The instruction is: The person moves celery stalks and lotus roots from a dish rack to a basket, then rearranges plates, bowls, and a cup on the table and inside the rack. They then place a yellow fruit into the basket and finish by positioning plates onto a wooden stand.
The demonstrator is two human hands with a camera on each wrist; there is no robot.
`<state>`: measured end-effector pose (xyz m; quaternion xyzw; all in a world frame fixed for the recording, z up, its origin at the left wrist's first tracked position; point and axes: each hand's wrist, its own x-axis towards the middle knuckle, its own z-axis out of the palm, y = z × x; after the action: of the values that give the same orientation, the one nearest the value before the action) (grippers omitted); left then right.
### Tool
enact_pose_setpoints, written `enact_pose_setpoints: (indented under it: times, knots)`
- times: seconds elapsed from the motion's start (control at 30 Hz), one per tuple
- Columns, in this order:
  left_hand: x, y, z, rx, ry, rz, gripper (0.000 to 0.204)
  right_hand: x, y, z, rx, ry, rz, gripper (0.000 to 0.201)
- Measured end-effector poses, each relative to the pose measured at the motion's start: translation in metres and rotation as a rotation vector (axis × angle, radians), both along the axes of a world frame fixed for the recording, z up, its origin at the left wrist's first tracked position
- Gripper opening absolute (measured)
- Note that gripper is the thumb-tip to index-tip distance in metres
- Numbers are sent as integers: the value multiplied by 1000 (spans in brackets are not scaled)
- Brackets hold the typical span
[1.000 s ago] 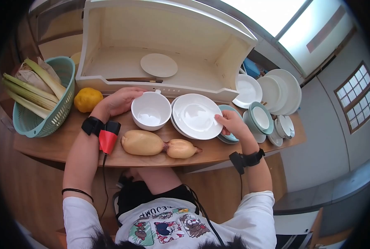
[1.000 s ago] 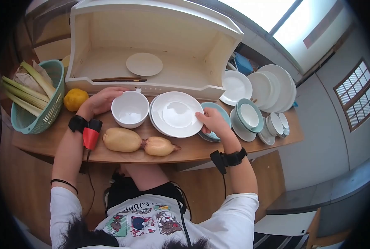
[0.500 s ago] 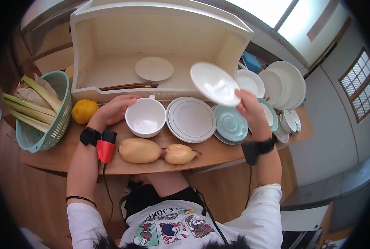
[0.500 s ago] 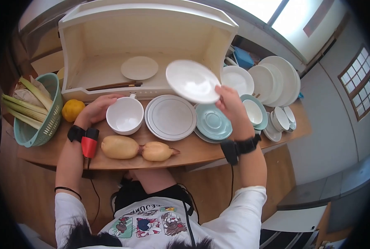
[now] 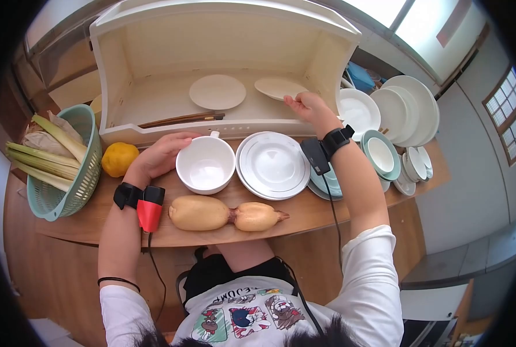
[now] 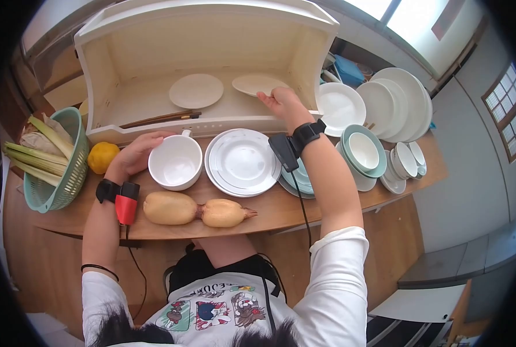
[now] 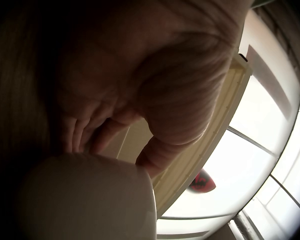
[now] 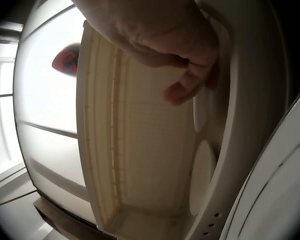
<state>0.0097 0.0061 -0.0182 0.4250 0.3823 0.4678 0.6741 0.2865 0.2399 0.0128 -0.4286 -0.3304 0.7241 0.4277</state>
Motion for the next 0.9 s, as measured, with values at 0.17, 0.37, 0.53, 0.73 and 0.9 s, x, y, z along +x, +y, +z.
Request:
enact_pose_setpoints:
  times: [0.17,0.37,0.53,0.73,0.9]
  knots:
    - [-1,1,-1,-19,20,1,45,-4,-14,3,60,46,-46,32]
    - [1,0,1,-4,46,4,50,-8,-7,-3,-85,-45,-152,38]
    - [2,-1,4,-5,27,-22,46,-3,-19,7,35,-134,-44,38]
    - [1,-1,3,9,23,-18,46,55,66,-45,1051,-559,365,27]
    - [1,0,2,30,11,-43,45,46,-101,63,433,-774,400,31]
